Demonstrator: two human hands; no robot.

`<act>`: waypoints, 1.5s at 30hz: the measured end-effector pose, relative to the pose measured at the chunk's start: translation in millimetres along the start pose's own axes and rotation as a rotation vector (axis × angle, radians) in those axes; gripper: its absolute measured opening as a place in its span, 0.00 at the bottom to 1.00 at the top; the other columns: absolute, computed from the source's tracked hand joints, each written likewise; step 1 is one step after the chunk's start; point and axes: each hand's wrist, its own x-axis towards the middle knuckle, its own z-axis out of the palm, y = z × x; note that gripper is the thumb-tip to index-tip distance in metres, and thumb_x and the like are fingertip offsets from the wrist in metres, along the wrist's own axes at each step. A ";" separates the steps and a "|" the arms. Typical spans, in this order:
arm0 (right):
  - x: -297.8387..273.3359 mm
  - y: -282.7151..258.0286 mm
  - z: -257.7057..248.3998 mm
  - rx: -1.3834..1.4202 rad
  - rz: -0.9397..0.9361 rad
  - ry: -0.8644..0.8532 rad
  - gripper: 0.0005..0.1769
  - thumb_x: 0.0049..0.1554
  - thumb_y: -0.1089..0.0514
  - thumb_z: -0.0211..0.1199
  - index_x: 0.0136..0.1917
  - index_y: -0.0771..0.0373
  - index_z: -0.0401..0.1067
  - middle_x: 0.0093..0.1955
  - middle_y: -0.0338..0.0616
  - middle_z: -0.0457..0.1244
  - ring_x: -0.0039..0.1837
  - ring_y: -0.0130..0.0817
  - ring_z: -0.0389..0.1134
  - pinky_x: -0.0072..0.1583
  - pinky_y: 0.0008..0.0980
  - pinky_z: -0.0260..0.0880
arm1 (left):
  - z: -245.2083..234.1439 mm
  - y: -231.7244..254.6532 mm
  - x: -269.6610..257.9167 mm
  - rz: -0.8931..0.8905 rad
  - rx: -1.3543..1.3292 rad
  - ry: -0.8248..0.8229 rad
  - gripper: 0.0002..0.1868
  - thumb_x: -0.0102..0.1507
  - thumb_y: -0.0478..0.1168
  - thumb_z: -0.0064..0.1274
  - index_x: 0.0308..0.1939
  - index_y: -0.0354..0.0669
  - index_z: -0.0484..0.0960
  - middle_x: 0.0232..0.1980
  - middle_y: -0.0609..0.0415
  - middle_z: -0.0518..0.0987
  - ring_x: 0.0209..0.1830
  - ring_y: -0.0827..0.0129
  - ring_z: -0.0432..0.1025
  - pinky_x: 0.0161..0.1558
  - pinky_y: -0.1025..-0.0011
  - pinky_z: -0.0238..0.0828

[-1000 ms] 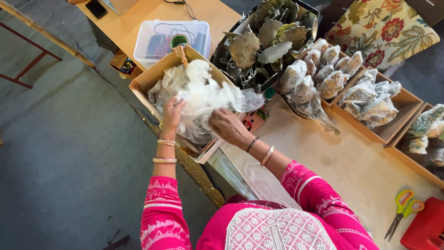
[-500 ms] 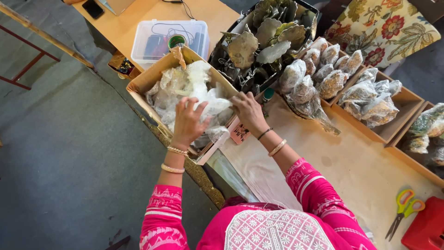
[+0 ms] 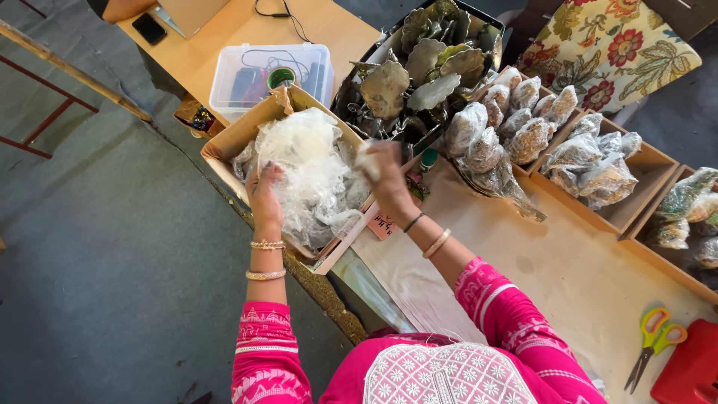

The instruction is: The person wraps small decorative items and rectangular boxes in bubble wrap. They pick up items from boxes, place them on a sheet of bubble wrap, fold the wrap around the items, and secure them with rubber bands. The wrapped items are then placed into a cardboard box.

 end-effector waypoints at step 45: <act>-282.2 -50.7 -227.5 0.594 0.082 0.523 0.05 0.65 0.67 0.59 0.54 0.61 0.71 0.59 0.44 0.68 0.62 0.30 0.68 0.65 0.31 0.67 | 259.3 118.7 -221.5 0.090 0.238 -1.179 0.33 0.60 0.41 0.63 0.67 0.40 0.69 0.58 0.49 0.73 0.54 0.68 0.69 0.51 0.67 0.71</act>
